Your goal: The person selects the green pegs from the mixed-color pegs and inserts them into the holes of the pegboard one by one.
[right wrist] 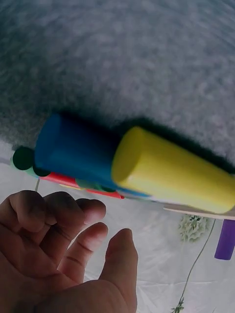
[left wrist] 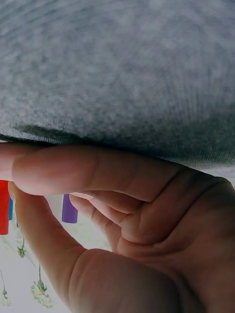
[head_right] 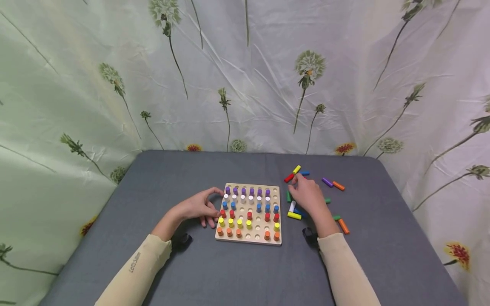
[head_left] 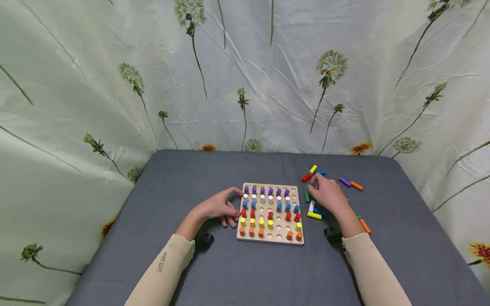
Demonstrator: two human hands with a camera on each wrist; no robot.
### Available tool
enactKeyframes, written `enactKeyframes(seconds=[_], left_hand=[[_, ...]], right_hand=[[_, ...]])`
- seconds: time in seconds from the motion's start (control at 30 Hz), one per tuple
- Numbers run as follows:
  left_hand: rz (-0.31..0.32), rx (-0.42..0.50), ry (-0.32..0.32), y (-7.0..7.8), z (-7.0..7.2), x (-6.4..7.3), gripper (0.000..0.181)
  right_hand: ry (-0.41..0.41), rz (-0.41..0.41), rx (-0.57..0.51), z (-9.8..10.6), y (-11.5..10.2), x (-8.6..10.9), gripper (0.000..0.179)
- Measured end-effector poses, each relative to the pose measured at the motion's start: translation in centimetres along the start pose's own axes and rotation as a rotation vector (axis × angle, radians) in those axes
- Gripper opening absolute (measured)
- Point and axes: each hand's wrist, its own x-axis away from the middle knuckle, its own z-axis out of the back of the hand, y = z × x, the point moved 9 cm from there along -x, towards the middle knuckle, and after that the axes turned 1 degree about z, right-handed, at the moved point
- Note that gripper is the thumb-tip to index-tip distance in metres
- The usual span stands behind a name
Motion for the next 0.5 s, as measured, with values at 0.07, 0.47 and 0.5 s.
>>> enactKeyframes(seconds=[0.07, 0.47, 0.5], left_hand=[[0.005, 0.005, 0.0, -0.1, 0.1, 0.1, 0.061], [0.022, 0.015, 0.0, -0.2, -0.1, 0.0, 0.062], [0.024, 0.015, 0.002, -0.2, -0.1, 0.0, 0.062]], right_hand=[[-0.016, -0.006, 0.012, -0.3, 0.1, -0.1, 0.023], [-0.079, -0.048, 0.153, -1.2, 0.2, -0.2, 0.032], [-0.085, -0.049, 0.163, -1.3, 0.2, -0.2, 0.032]])
